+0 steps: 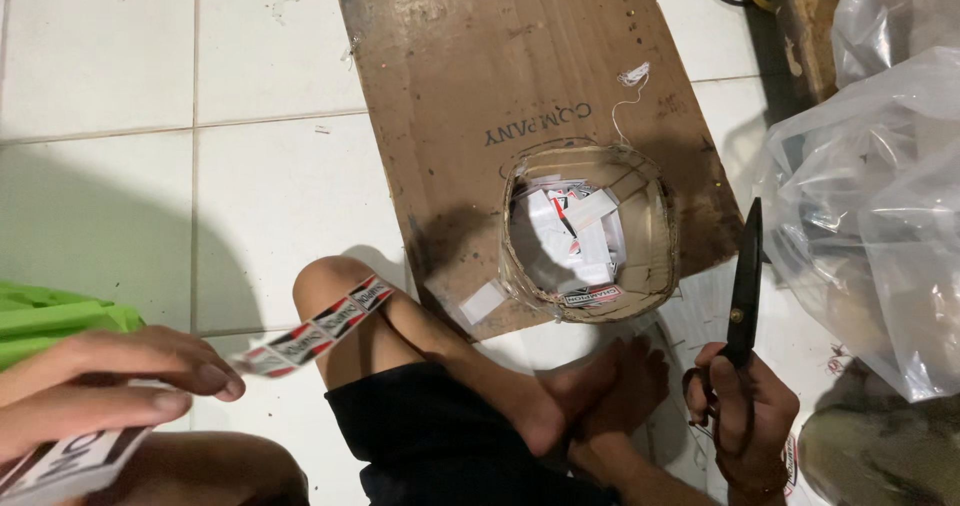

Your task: The person sits on the floor and uses scissors to cut white paper strips retrieved from a cardboard container. They repeatedly cut the strips into smaller pieces and place them back into the container.

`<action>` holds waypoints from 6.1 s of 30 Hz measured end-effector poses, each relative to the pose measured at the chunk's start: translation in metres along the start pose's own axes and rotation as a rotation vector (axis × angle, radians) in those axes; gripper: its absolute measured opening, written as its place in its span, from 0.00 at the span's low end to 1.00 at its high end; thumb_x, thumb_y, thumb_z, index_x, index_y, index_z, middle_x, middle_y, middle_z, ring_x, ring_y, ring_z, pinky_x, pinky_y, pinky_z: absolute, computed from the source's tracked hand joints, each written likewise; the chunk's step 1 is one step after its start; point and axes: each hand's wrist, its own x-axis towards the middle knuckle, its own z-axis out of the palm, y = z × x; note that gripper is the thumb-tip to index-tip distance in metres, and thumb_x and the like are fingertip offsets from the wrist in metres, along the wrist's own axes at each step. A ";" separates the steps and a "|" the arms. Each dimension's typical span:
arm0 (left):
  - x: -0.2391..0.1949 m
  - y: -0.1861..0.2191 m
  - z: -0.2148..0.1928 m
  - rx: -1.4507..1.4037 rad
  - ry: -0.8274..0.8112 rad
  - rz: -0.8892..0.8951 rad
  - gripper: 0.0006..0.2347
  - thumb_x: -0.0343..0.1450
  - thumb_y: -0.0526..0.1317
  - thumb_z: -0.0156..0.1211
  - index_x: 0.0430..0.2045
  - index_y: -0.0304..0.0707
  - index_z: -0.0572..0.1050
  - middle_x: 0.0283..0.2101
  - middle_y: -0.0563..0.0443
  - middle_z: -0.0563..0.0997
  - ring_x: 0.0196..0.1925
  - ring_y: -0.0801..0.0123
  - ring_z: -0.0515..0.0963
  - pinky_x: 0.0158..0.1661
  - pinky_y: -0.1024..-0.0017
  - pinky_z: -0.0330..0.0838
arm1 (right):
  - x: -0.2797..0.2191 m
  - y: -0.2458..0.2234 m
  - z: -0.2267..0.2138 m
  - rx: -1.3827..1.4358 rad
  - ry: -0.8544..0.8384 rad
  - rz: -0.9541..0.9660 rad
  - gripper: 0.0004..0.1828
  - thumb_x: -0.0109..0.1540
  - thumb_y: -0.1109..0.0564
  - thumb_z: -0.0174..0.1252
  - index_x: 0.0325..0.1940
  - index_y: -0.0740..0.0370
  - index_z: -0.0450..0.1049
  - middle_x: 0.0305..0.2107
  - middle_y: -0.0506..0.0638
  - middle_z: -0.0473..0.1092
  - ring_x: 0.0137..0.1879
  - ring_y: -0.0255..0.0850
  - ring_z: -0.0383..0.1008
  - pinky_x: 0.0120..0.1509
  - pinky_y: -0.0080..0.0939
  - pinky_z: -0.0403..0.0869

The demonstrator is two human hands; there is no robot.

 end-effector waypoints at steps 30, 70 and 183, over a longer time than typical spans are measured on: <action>0.069 -0.021 0.286 -0.123 -1.166 -0.024 0.13 0.66 0.47 0.54 0.36 0.43 0.79 0.31 0.41 0.82 0.34 0.52 0.81 0.33 0.60 0.70 | 0.001 -0.006 0.013 0.163 -0.253 0.092 0.14 0.57 0.57 0.57 0.26 0.74 0.71 0.05 0.52 0.58 0.10 0.37 0.55 0.13 0.36 0.50; 0.047 -0.089 0.295 -0.918 -1.501 -0.333 0.13 0.78 0.41 0.47 0.44 0.28 0.75 0.30 0.40 0.80 0.28 0.62 0.82 0.33 0.71 0.78 | 0.006 -0.011 0.031 0.054 -0.158 0.085 0.21 0.59 0.58 0.56 0.14 0.63 0.59 0.07 0.51 0.59 0.15 0.39 0.59 0.20 0.37 0.58; 0.093 -0.085 0.273 -0.506 -1.033 -0.638 0.13 0.78 0.43 0.46 0.30 0.35 0.75 0.14 0.53 0.70 0.10 0.75 0.65 0.12 0.78 0.57 | 0.010 0.017 0.013 0.070 -0.311 0.149 0.19 0.65 0.44 0.52 0.39 0.65 0.69 0.13 0.48 0.62 0.19 0.33 0.59 0.23 0.32 0.59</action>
